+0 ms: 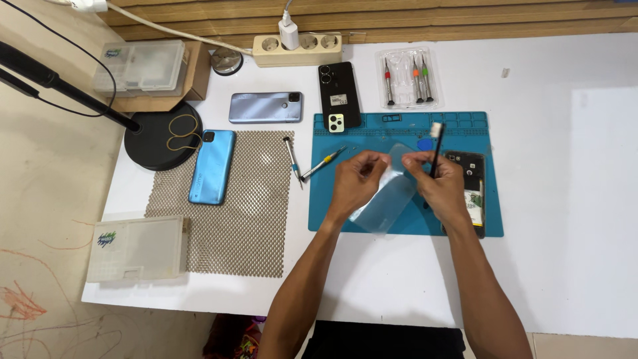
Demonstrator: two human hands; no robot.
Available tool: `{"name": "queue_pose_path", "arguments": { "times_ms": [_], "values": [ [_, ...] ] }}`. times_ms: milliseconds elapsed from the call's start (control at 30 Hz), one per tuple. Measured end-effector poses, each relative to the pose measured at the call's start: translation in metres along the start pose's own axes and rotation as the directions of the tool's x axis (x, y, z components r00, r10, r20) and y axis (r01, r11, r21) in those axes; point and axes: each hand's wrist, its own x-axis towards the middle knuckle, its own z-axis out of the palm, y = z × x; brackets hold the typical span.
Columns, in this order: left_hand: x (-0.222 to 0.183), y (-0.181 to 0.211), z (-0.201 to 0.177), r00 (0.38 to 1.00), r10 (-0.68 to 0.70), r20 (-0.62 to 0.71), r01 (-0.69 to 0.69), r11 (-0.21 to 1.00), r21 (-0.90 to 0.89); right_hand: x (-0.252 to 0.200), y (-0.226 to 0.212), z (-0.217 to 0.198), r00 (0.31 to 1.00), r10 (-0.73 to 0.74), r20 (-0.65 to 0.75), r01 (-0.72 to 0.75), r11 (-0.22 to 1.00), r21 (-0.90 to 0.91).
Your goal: The person cleans a transparent phone back cover using a small brush and a yellow-handled tool, then wipes the cover with a cloth. The person also briefly handles a disassembled phone body and a blue plastic pry tool.
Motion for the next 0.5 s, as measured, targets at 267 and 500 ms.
{"name": "queue_pose_path", "arguments": {
  "times_ms": [267,500],
  "values": [
    [0.014,0.012,0.011,0.989,-0.145,-0.039,0.146,0.989,0.026,0.014,-0.003,-0.005,1.0,-0.024,0.015,0.026,0.993,-0.116],
    [0.05,0.012,-0.004,0.982,-0.03,0.188,0.049,0.994,-0.096,0.054,-0.024,-0.022,0.996,-0.047,0.074,0.06,0.981,-0.185]
  ]
}}
